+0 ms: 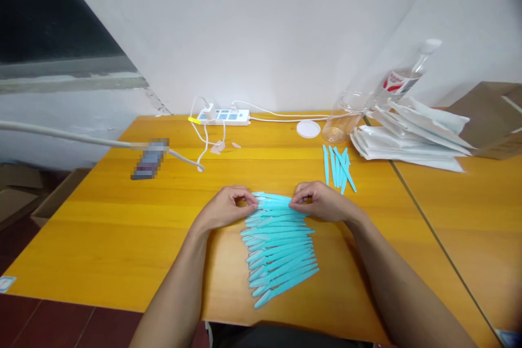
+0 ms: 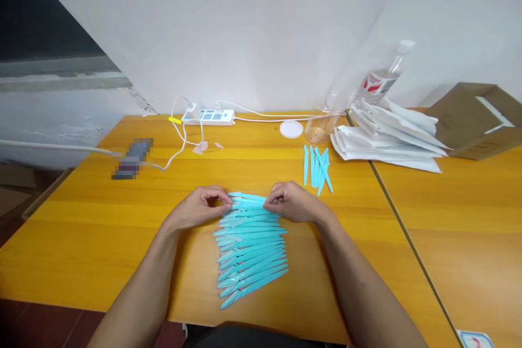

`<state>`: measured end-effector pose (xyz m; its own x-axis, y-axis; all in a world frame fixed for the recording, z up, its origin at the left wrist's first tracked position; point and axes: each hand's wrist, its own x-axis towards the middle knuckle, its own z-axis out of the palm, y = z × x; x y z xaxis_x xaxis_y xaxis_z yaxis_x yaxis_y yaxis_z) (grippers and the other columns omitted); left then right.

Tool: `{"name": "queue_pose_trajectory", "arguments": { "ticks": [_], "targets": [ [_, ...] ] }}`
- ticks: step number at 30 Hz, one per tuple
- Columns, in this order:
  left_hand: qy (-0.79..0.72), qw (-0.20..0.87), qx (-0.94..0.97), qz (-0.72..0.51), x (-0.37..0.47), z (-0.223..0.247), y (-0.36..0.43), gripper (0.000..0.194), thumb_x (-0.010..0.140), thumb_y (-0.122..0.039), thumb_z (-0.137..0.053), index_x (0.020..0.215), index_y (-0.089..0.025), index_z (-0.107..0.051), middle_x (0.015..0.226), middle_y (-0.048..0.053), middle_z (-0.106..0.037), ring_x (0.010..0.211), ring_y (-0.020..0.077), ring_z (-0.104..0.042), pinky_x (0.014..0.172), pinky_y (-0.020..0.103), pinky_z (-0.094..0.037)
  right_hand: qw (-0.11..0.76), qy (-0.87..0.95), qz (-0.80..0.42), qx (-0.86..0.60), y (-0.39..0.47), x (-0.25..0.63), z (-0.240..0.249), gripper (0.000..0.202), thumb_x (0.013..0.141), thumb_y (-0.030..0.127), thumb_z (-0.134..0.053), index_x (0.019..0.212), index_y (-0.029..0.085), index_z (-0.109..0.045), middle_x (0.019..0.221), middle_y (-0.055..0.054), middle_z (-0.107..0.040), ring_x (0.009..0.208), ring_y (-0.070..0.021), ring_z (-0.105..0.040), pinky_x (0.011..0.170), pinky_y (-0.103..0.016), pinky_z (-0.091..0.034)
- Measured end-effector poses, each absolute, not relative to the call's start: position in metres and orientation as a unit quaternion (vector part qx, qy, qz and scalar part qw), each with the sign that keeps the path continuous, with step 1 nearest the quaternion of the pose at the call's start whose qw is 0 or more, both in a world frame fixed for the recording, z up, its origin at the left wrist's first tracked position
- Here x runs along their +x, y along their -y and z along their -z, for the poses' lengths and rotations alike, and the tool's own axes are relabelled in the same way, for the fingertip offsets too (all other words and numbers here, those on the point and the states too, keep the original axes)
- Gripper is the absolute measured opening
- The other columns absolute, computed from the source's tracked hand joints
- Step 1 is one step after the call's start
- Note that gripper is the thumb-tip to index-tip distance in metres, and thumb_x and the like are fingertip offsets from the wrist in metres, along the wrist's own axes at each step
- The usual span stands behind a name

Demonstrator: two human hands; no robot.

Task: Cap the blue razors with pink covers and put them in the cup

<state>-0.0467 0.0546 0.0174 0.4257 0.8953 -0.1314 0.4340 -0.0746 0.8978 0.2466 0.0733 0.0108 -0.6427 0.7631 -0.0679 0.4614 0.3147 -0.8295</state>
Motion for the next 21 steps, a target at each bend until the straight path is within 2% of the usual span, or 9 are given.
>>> {"name": "queue_pose_trajectory", "arguments": {
  "ticks": [3,7,10,13,16,18,21],
  "targets": [
    [-0.481,0.458,0.707,-0.244,-0.049,-0.019,-0.056,0.023,0.085,-0.042,-0.071,0.081,-0.019,-0.077,0.083,0.006,-0.073,0.079,0.0187,-0.065,0.073,0.028,-0.049,0.166,0.785,-0.391,-0.451,-0.074,0.249,-0.012,0.035,0.09,0.048,-0.062,0.079,0.019,-0.078,0.076,-0.004,-0.071,0.066,-0.0141,-0.06,0.061,-0.025,-0.041],
    [-0.544,0.383,0.685,-0.296,-0.058,-0.018,-0.063,0.031,0.088,-0.048,-0.066,0.082,-0.019,-0.075,0.082,0.005,-0.072,0.076,0.0186,-0.063,0.071,0.029,-0.048,0.215,0.684,-0.123,-0.687,-0.084,0.269,-0.009,0.037,0.091,0.047,-0.057,0.081,0.017,-0.076,0.087,-0.01,-0.074,0.077,-0.0215,-0.064,0.07,-0.031,-0.043],
    [-0.584,0.309,0.676,-0.326,-0.065,-0.015,-0.075,0.033,0.088,-0.05,-0.064,0.085,-0.019,-0.074,0.08,0.004,-0.071,0.073,0.018,-0.061,0.07,0.029,-0.049,0.181,0.58,-0.017,-0.794,-0.093,0.295,-0.006,0.041,0.089,0.051,-0.056,0.094,0.016,-0.077,0.101,-0.017,-0.073,0.09,-0.0291,-0.067,0.073,-0.036,-0.045],
    [-0.607,0.243,0.684,-0.324,-0.071,-0.011,-0.097,0.031,0.089,-0.046,-0.062,0.093,-0.019,-0.076,0.087,0.006,-0.074,0.078,0.0196,-0.064,0.075,0.03,-0.052,0.124,0.533,-0.039,-0.836,-0.096,0.316,-0.003,0.048,0.083,0.058,-0.059,0.098,0.016,-0.077,0.099,-0.018,-0.074,0.087,-0.0314,-0.067,0.07,-0.038,-0.046],
    [-0.626,0.157,0.715,-0.269,-0.078,-0.006,-0.124,0.029,0.092,-0.034,-0.056,0.104,-0.018,-0.076,0.101,0.009,-0.076,0.086,0.0218,-0.068,0.083,0.032,-0.053,0.082,0.535,-0.093,-0.836,-0.098,0.325,0.0,0.041,0.08,0.056,-0.061,0.087,0.019,-0.077,0.087,-0.015,-0.074,0.081,-0.0299,-0.068,0.066,-0.036,-0.044],
    [-0.633,0.102,0.735,-0.219,-0.081,-0.003,-0.142,0.031,0.092,-0.025,-0.051,0.111,-0.017,-0.075,0.114,0.011,-0.074,0.099,0.0241,-0.069,0.093,0.034,-0.052,0.085,0.535,-0.113,-0.833,-0.099,0.328,0.002,0.035,0.081,0.051,-0.06,0.082,0.02,-0.076,0.084,-0.012,-0.074,0.08,-0.0285,-0.067,0.065,-0.035,-0.043],
    [-0.63,0.061,0.754,-0.178,-0.083,0.001,-0.164,0.038,0.092,-0.016,-0.045,0.119,-0.018,-0.073,0.13,0.011,-0.069,0.12,0.0274,-0.061,0.107,0.039,-0.044,0.121,0.521,-0.127,-0.836,-0.1,0.331,0.002,0.028,0.08,0.045,-0.061,0.082,0.02,-0.075,0.083,-0.011,-0.074,0.079,-0.0275,-0.067,0.066,-0.034,-0.043]
  ]
}}
